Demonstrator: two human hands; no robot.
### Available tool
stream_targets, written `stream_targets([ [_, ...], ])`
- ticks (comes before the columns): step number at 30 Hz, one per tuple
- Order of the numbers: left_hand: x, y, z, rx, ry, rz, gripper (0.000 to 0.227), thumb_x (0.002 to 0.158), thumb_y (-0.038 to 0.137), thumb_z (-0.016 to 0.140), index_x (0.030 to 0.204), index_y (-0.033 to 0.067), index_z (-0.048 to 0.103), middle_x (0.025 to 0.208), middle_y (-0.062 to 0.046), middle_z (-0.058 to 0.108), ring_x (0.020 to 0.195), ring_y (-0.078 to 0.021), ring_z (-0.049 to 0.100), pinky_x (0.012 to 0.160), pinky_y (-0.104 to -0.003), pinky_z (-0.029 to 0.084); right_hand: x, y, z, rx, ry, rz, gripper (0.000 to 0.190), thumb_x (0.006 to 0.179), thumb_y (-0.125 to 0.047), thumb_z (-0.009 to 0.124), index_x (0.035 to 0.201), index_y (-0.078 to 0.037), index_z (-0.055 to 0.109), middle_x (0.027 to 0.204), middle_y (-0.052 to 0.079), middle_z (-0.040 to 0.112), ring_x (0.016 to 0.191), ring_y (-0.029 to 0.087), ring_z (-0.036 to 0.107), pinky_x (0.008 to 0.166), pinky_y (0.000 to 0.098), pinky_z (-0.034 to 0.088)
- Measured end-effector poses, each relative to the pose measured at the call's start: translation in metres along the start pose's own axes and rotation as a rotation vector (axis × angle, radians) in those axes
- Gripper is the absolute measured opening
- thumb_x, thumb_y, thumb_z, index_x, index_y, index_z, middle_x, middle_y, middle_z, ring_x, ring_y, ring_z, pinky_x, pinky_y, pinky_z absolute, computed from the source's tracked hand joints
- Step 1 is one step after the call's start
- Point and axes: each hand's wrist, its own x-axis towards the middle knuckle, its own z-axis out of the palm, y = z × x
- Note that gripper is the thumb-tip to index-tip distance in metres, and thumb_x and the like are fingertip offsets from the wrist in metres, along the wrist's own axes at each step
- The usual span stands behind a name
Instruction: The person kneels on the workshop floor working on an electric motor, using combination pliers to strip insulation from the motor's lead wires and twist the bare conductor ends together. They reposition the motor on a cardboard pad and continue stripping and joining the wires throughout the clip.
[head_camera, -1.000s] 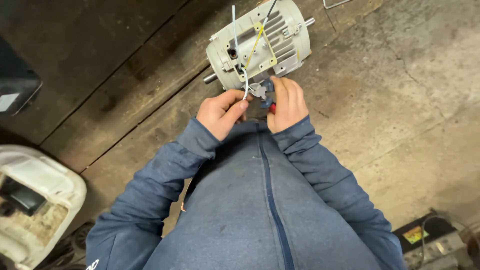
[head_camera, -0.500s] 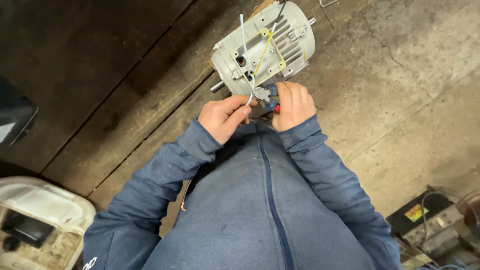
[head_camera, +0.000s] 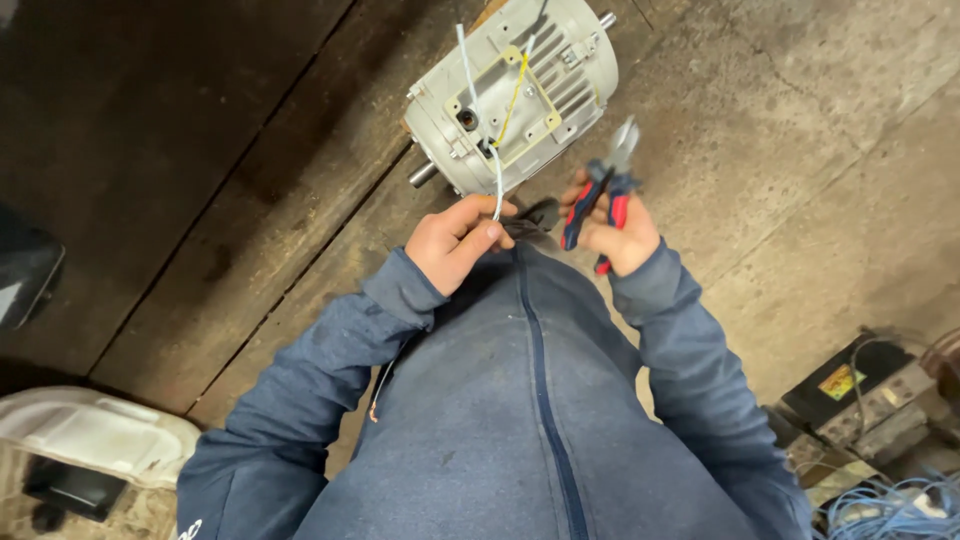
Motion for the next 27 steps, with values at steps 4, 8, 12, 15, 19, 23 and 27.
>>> stream_targets([
  [4,0.012,0.011,0.008,0.075,-0.059,0.008,0.029,0.107,0.017,0.054,0.132,0.0052,0.060,0.098,-0.006,0.078,0.088,-0.0137,0.073,0.083,-0.029,0.059,-0.030,0.001,0.011,-0.035,-0.042,0.057,0.071,0.071,0.003,0.057,0.140,-0.010,0.045,0.124,0.007,0.063,0.117,0.021,0.064,0.092,0.0372,0.056],
  [8,0.019,0.010,0.030,0.108,0.000,-0.015,0.032,0.105,0.014,0.054,0.136,0.0050,0.055,0.102,-0.007,0.079,0.087,-0.0147,0.076,0.081,-0.030,0.060,-0.042,-0.023,0.037,-0.918,0.085,-0.140,0.061,0.076,0.000,0.063,0.136,-0.002,0.055,0.122,0.019,0.065,0.113,0.034,0.064,0.096,0.0410,0.052],
  [12,0.029,-0.013,0.047,-0.055,0.070,0.041,0.027,0.105,0.010,0.054,0.132,0.0026,0.055,0.107,-0.008,0.078,0.094,-0.0136,0.075,0.085,-0.030,0.061,-0.040,-0.052,0.055,-1.269,0.150,-0.335,0.061,0.079,-0.002,0.067,0.138,-0.002,0.054,0.121,0.019,0.061,0.112,0.042,0.059,0.092,0.0463,0.051],
  [15,0.036,-0.022,0.051,0.034,0.119,0.046,0.013,0.106,0.009,0.061,0.116,0.0009,0.064,0.099,-0.008,0.079,0.092,-0.0135,0.076,0.083,-0.030,0.060,-0.037,-0.064,0.058,-1.391,0.152,-0.357,0.066,0.072,-0.004,0.069,0.137,-0.002,0.054,0.118,0.018,0.061,0.108,0.041,0.058,0.089,0.0472,0.052],
  [19,0.042,-0.025,0.054,-0.099,0.119,0.006,0.016,0.104,0.010,0.060,0.116,0.0003,0.065,0.097,-0.006,0.077,0.092,-0.0124,0.074,0.084,-0.029,0.059,-0.034,-0.069,0.058,-1.488,0.189,-0.400,0.068,0.071,-0.003,0.069,0.137,-0.002,0.056,0.123,0.016,0.062,0.109,0.039,0.059,0.091,0.0463,0.052],
  [23,0.043,-0.037,0.055,-0.052,0.143,0.063,0.015,0.104,0.010,0.062,0.115,0.0001,0.066,0.096,-0.005,0.076,0.088,-0.0104,0.070,0.081,-0.028,0.057,-0.029,-0.077,0.065,-1.555,0.191,-0.431,0.062,0.076,-0.006,0.071,0.136,-0.003,0.058,0.122,0.015,0.062,0.111,0.037,0.060,0.091,0.0450,0.053],
  [27,0.047,-0.046,0.052,-0.076,0.130,0.113,0.017,0.102,0.009,0.065,0.117,0.0005,0.067,0.095,-0.006,0.074,0.087,-0.0092,0.066,0.080,-0.028,0.056,-0.025,-0.086,0.075,-1.652,0.198,-0.427,0.061,0.075,-0.010,0.070,0.134,-0.004,0.060,0.119,0.013,0.063,0.109,0.035,0.060,0.088,0.0435,0.052],
])
